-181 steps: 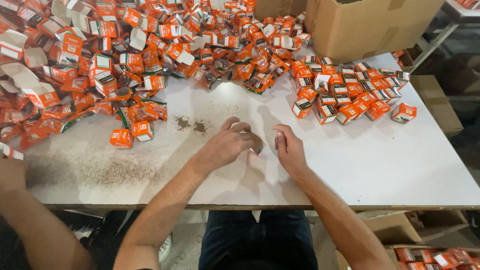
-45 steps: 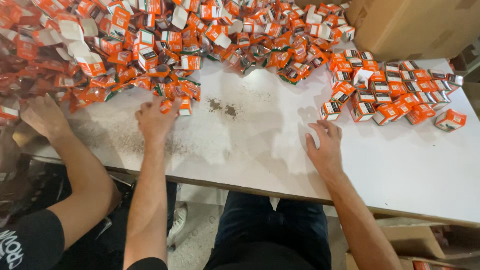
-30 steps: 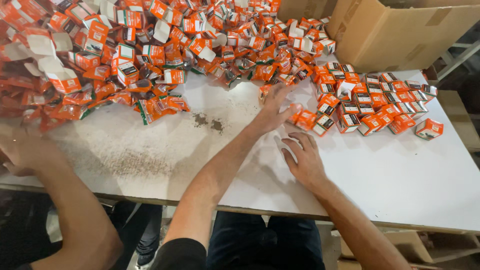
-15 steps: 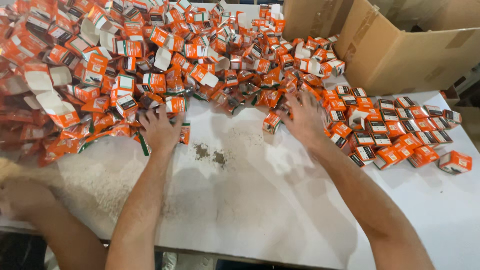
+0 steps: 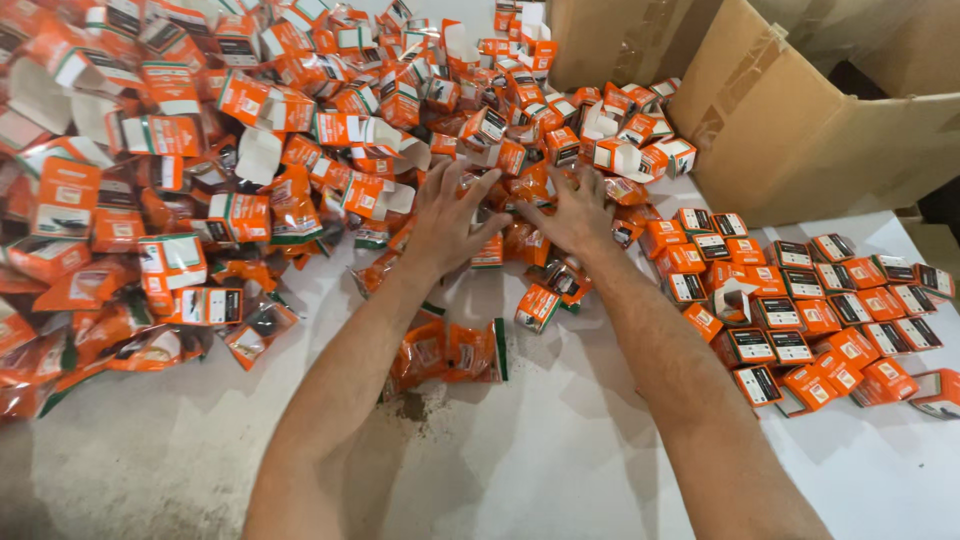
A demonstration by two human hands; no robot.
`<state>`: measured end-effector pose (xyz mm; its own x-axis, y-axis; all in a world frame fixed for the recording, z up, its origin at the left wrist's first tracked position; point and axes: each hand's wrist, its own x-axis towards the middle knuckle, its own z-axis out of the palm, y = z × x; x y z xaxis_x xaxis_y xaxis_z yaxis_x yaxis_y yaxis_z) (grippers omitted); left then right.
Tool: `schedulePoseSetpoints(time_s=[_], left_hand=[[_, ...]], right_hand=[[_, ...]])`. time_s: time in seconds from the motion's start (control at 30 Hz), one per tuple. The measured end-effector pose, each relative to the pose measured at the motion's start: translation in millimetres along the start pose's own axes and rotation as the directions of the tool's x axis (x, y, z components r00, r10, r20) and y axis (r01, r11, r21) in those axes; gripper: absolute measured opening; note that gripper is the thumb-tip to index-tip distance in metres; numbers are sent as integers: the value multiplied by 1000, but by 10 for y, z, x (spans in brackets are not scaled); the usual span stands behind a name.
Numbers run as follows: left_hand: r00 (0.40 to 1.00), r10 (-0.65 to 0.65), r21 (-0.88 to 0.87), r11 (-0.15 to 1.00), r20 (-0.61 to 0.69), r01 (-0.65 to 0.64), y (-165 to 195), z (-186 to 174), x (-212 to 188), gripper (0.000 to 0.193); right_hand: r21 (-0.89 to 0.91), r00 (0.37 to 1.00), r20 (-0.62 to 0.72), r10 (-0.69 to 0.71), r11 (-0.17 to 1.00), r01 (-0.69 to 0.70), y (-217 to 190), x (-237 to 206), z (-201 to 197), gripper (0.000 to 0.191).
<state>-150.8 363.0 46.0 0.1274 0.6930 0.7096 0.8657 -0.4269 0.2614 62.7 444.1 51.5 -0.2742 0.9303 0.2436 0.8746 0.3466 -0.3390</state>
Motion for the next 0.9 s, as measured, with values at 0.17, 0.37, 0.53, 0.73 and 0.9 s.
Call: schedulePoseSetpoints(time_s=[0.17, 0.37, 0.53, 0.73, 0.9], left_hand=[[874, -316, 210, 945, 370, 252, -154, 548, 445, 47], [953, -173, 65, 985, 247, 162, -183, 567, 188, 47], [975, -104, 45, 994, 196, 97, -38, 354, -176, 41], [959, -106, 4, 994, 262, 109, 240, -39, -604, 39], [940, -131, -21, 989, 314, 144, 513, -363, -998, 41]], right_hand=[[-64, 986, -54, -156, 986, 153, 180, 51, 103, 70], [-6, 976, -57, -208, 978, 208, 222, -167, 114, 63], [-20, 983, -4, -183, 983, 183, 60, -575, 63, 65], [-25, 985, 73, -153, 988, 155, -131, -1173, -15, 61], [-49, 965, -10, -262, 964, 261, -281, -1753, -198, 61]])
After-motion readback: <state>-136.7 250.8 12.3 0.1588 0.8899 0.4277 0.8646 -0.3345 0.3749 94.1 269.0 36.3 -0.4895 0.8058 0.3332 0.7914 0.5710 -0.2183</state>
